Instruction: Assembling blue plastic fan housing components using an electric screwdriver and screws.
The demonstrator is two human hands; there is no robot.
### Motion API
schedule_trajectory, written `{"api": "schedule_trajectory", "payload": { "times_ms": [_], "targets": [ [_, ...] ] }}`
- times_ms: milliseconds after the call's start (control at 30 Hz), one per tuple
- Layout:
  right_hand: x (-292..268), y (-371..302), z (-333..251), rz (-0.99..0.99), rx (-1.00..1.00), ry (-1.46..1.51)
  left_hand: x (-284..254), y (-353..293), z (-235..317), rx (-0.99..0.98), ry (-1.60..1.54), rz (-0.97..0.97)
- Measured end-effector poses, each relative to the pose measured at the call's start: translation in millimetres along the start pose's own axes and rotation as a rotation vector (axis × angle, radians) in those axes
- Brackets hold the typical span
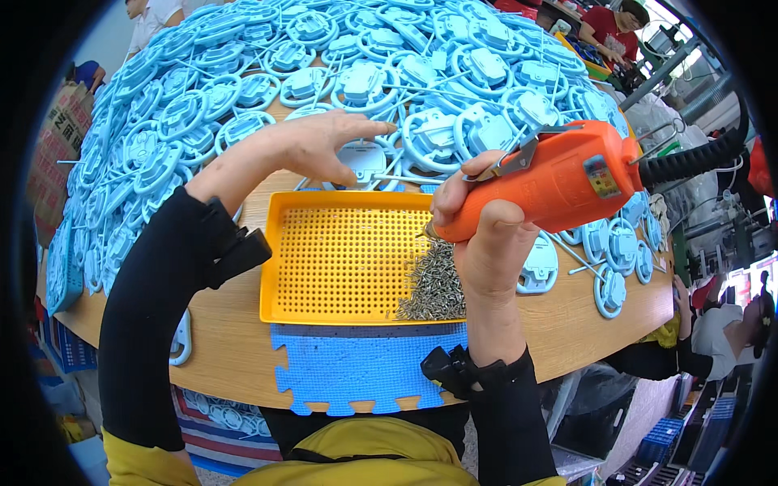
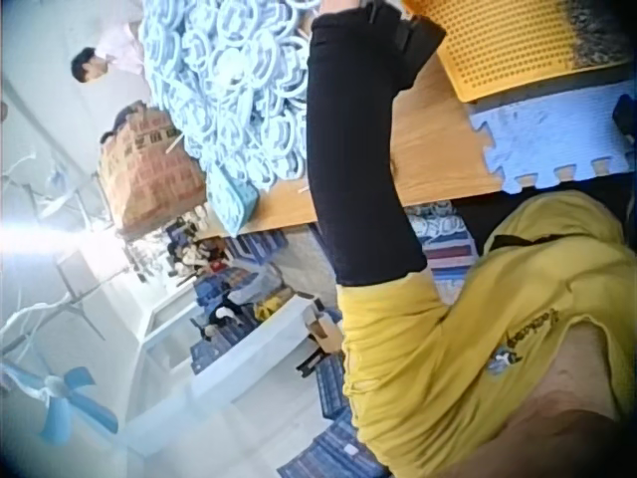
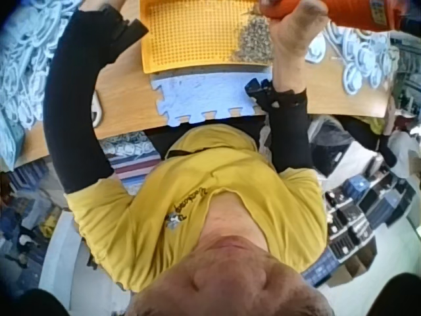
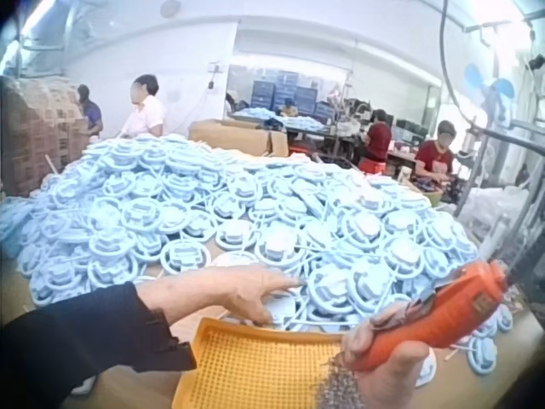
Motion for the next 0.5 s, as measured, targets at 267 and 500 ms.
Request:
{"api": "schedule_trajectory", "payload": {
  "times_ms": [267, 500],
  "targets": [
    [-9.8, 2.5, 3.9, 0.012, 0.033, -0.002, 15.1, 3.9, -0.5, 0.028, -0.073, 0.135],
    [1.2, 0.3, 0.9, 0.007, 0.031, -0.005, -23.8, -41.6, 18.1, 0.056, 0.185, 0.450]
  ]
}}
Point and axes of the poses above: each hand's wrist, its own y-axis towards the middle knuckle, its own x-axis out of the palm, z = x × y, the point moved 4 cm from there along y, towards the middle knuckle, and after that the axes turned 6 degrees about z, right-handed, at the moved point
